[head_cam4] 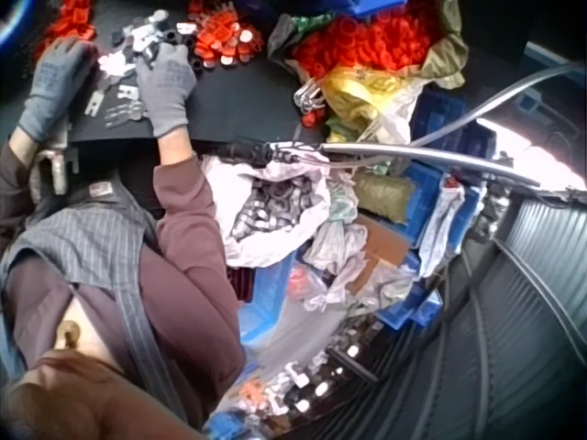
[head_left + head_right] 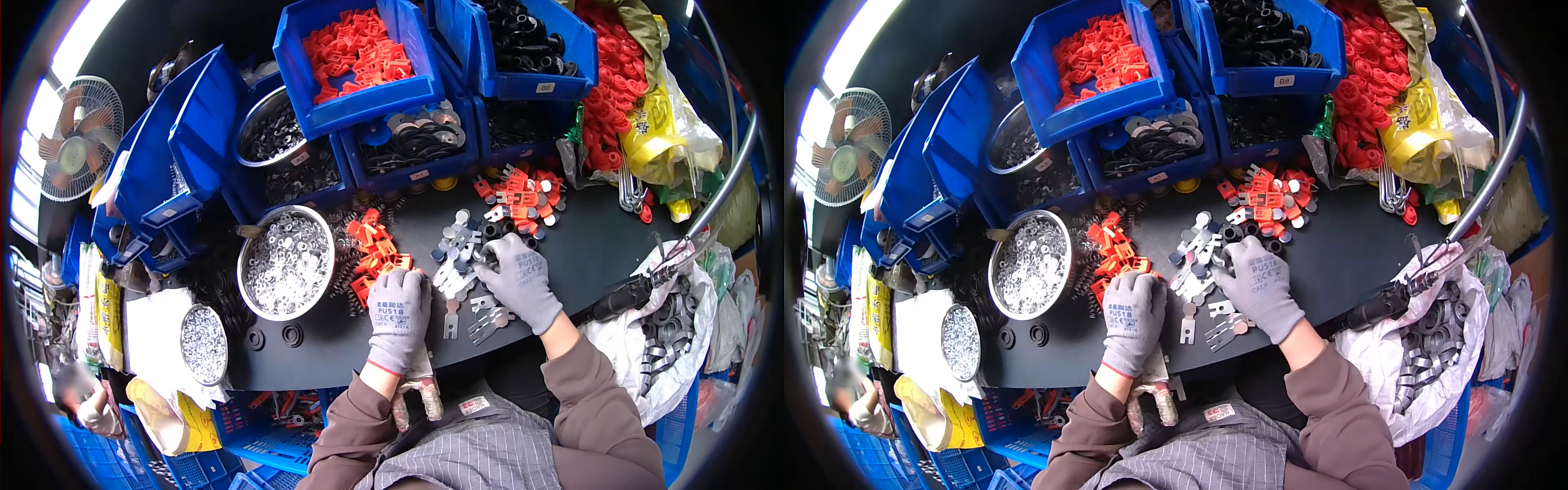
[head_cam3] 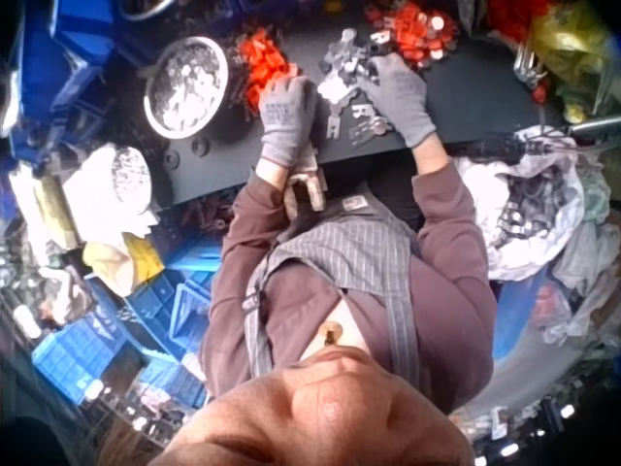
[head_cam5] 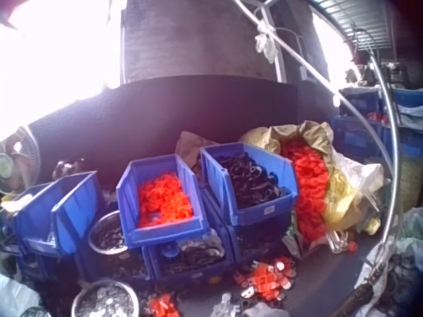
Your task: The person assembles small red plastic components and metal base plates by hand at a workbench.
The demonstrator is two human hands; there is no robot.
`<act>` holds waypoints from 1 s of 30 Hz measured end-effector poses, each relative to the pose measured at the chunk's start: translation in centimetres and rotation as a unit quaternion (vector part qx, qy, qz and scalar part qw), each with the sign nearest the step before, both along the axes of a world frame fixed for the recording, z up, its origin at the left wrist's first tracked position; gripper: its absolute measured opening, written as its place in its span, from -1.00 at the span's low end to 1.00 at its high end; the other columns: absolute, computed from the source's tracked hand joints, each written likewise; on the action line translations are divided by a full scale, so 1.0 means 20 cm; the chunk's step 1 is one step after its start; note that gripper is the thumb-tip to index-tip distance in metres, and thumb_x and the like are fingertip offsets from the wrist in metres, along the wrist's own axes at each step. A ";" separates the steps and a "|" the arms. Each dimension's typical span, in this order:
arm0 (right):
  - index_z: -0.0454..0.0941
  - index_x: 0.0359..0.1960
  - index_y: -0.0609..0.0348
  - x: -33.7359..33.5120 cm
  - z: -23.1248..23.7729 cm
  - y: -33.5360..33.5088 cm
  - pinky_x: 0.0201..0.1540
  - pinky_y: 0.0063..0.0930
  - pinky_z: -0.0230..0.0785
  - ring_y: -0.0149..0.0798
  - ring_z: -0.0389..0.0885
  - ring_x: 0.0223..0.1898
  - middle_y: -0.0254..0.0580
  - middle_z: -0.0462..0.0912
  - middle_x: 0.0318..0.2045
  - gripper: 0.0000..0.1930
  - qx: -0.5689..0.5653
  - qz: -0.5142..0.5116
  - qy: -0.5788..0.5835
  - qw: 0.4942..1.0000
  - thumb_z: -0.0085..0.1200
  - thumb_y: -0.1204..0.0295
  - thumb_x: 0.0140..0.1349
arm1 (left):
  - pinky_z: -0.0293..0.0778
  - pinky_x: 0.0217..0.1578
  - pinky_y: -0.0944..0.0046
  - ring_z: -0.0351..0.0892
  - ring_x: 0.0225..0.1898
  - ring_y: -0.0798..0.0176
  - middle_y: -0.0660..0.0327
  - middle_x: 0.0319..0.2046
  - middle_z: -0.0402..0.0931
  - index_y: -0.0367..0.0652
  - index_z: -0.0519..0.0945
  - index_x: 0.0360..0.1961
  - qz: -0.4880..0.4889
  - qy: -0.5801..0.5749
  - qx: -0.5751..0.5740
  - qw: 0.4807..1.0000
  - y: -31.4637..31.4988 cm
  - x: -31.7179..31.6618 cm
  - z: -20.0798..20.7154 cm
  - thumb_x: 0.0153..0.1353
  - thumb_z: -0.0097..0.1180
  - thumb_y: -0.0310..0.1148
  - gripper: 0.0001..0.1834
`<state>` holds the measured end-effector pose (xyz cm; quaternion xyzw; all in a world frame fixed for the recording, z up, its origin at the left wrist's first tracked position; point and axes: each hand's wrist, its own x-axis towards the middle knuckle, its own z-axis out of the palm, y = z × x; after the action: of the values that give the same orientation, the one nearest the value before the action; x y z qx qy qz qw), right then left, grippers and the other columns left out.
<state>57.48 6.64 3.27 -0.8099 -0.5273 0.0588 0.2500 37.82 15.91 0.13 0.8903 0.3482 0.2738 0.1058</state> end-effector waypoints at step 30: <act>0.71 -0.33 0.34 -0.23 0.34 -0.32 -0.16 -0.50 0.46 -0.37 0.64 -0.28 -0.12 0.71 -0.30 -0.77 0.005 0.197 0.665 0.721 0.37 0.68 -0.09 | 0.47 -0.35 0.46 0.56 -0.30 0.49 0.24 -0.26 0.63 -0.35 0.61 -0.05 -0.128 -0.251 -0.655 0.701 -0.30 -0.41 0.37 0.27 0.22 -0.51 -0.76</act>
<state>52.96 0.15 10.08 -0.4395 -0.3734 0.6274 0.5233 29.71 9.89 7.58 0.5311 0.2830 0.1741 0.7795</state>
